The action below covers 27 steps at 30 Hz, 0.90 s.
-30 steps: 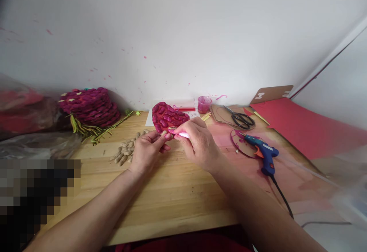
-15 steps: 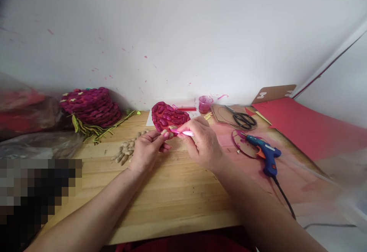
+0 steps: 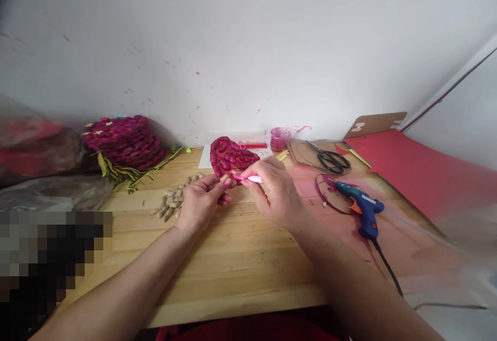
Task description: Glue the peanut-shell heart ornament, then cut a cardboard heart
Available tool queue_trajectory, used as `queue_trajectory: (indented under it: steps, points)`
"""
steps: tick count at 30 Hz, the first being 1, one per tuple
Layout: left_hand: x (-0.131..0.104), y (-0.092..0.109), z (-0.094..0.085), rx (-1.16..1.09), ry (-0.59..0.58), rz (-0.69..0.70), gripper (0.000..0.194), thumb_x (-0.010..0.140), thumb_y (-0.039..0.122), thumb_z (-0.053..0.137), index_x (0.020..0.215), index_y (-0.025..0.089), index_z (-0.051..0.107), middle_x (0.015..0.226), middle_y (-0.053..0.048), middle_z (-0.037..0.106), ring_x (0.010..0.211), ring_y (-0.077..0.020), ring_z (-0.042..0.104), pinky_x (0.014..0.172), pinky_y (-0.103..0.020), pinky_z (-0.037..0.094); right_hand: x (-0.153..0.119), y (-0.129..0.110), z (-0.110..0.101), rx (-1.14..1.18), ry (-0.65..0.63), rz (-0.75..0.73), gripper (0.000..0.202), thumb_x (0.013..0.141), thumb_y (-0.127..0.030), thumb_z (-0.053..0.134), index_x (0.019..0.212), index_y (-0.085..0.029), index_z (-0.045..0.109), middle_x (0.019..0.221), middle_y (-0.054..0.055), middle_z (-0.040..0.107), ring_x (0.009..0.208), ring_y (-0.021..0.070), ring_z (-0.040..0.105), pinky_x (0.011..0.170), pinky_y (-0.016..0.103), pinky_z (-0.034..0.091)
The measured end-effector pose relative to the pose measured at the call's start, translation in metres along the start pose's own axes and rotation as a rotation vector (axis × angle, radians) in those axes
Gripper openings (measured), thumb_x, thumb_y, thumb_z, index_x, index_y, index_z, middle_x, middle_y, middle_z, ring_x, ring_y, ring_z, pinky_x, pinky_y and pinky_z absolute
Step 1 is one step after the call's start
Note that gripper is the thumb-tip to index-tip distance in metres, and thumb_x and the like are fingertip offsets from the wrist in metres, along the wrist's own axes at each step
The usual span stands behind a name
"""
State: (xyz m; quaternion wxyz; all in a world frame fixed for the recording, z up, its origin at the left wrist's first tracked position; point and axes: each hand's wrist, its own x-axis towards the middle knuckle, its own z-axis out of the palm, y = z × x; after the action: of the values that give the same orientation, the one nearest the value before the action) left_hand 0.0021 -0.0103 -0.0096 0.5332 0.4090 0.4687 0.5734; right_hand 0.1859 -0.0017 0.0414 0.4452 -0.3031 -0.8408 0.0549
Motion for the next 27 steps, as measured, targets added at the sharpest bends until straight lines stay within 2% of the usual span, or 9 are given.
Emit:
queue_trajectory:
  steps: [9,14,20,25,27]
  points:
    - [0.0,-0.0017,0.0015,0.005,-0.011,-0.016,0.04,0.068,0.048,0.085,0.085,0.013,0.075,0.07,-0.004,0.073,0.05,-0.0127,0.065,0.044,-0.02,0.047,-0.0013,0.004,-0.0016,0.014,0.02,0.048,0.009,0.095,-0.017,0.059,0.097,-0.024,0.062,0.088,0.003,0.069,0.086,0.0209,0.063,0.075,0.036,0.049]
    - [-0.0001,-0.0027,0.001,0.023,-0.003,-0.013,0.039,0.069,0.048,0.084,0.082,0.012,0.074,0.065,-0.003,0.07,0.05,-0.0135,0.065,0.044,-0.019,0.046,-0.002,0.0057,-0.0003,-0.029,0.089,-0.002,0.007,0.093,-0.016,0.061,0.096,-0.022,0.063,0.086,0.003,0.069,0.084,0.0208,0.062,0.077,0.037,0.048]
    - [0.0005,-0.0002,0.0007,-0.041,0.023,-0.023,0.041,0.066,0.047,0.086,0.083,0.012,0.074,0.08,-0.005,0.074,0.05,-0.0107,0.064,0.043,-0.019,0.046,-0.0029,0.0051,0.0013,-0.034,0.018,-0.03,0.008,0.094,-0.015,0.059,0.096,-0.022,0.062,0.086,0.004,0.068,0.086,0.021,0.061,0.077,0.037,0.047]
    - [0.0013,-0.0012,-0.0001,-0.062,0.023,-0.026,0.036,0.068,0.043,0.086,0.077,0.012,0.072,0.065,-0.001,0.068,0.049,-0.0111,0.064,0.043,-0.018,0.047,-0.0037,0.0059,0.0019,-0.03,0.05,-0.033,0.008,0.093,-0.014,0.061,0.097,-0.021,0.062,0.088,0.004,0.067,0.087,0.0201,0.06,0.079,0.036,0.048]
    - [0.0006,-0.0009,0.0003,-0.084,0.015,-0.032,0.035,0.068,0.042,0.086,0.078,0.011,0.072,0.065,-0.001,0.069,0.049,-0.0106,0.064,0.043,-0.017,0.046,-0.0042,0.0071,0.0025,-0.035,0.045,-0.039,0.008,0.094,-0.014,0.06,0.098,-0.021,0.062,0.088,0.004,0.067,0.087,0.0201,0.06,0.079,0.036,0.048]
